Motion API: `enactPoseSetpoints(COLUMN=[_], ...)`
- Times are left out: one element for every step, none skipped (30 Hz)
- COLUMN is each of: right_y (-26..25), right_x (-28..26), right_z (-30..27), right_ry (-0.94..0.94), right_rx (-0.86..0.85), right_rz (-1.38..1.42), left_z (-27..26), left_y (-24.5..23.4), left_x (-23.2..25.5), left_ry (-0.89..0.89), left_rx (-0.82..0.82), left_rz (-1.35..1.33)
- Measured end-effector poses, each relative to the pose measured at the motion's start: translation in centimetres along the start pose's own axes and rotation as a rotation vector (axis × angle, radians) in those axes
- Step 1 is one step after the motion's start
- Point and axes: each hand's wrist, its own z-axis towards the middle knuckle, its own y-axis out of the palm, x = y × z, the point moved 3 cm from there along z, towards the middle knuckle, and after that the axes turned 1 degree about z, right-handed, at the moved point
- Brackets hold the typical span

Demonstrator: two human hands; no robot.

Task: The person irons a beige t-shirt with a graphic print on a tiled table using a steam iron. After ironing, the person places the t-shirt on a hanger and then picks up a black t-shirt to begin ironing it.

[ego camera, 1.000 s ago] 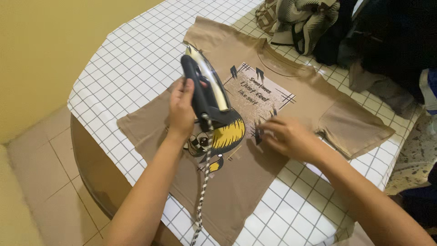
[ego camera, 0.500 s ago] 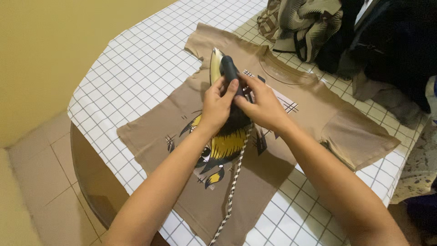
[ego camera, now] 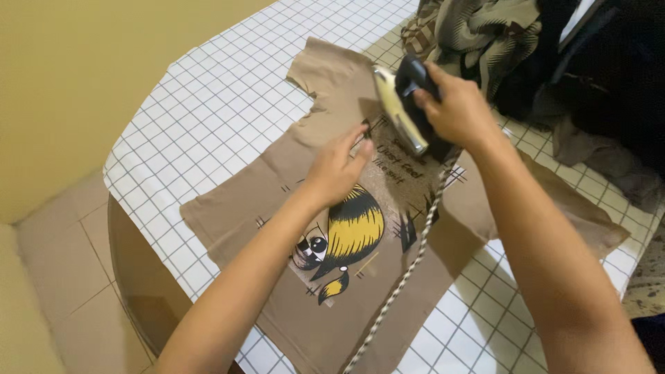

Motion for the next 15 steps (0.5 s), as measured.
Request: enactPoseSetpoints(right_y=[-0.2,-0.4,-0.4,-0.2,0.1,0.6,0.9,1.1,1.5,1.9,2.3,2.7,3.1,3.3,3.5], right_x=[0.5,1.1,1.6,2.0,2.3,2.4,2.4,2.3,2.3,2.3,2.3,2.1,2.1,2.2,2.2], right_z=[0.9,1.8,2.6,3.4,4.2,5.0,5.9,6.6,7.0,7.5,8.2,8.9,9.4,9.8,10.2], right_ry=[-0.037,-0.074,-0.11,-0.147,-0.127,-0.107,-0.09,-0.096,-0.1,-0.103,-0.095,-0.087,-0.079,-0.087,-0.097], right_rx=[0.029,0.057,0.085,0.113,0.101,0.089,0.082,0.089,0.09,0.092,0.08,0.068,0.052,0.055,0.054], right_rz=[-0.022,-0.044,-0.068,-0.091,-0.095,-0.098,-0.102,-0.069,-0.037,-0.005,-0.024,-0.043,-0.062,-0.064,-0.064], left_z=[-0.3,-0.5,-0.9,-1.4,-1.8,-2.2,-2.4,-2.7,-3.0,-3.2,-3.2,-3.0,-3.0,-3.1,-3.1], left_y=[0.2,0.5,0.7,0.8,0.8,0.7,0.5,0.2,0.1,0.0,0.0,-0.2,-0.2,-0.2,-0.3], left_x=[-0.5,-1.1,-1.6,-2.3,-2.9,-3.2,-3.3,-3.3,-3.1,-3.0,-2.9,-2.8,-2.7,-2.7,-2.7], left_ry=[0.04,0.079,0.118,0.079,0.039,-0.002,0.001,0.004,0.004,-0.007,-0.016,-0.026,-0.031,-0.037,-0.045], left_rx=[-0.023,-0.048,-0.074,-0.108,-0.141,-0.175,-0.164,-0.152,-0.145,-0.142,-0.141,-0.139,-0.14,-0.14,-0.141], left_rz=[0.132,0.264,0.395,0.469,0.543,0.617,0.616,0.616,0.612,0.608,0.604,0.599,0.589,0.578,0.568])
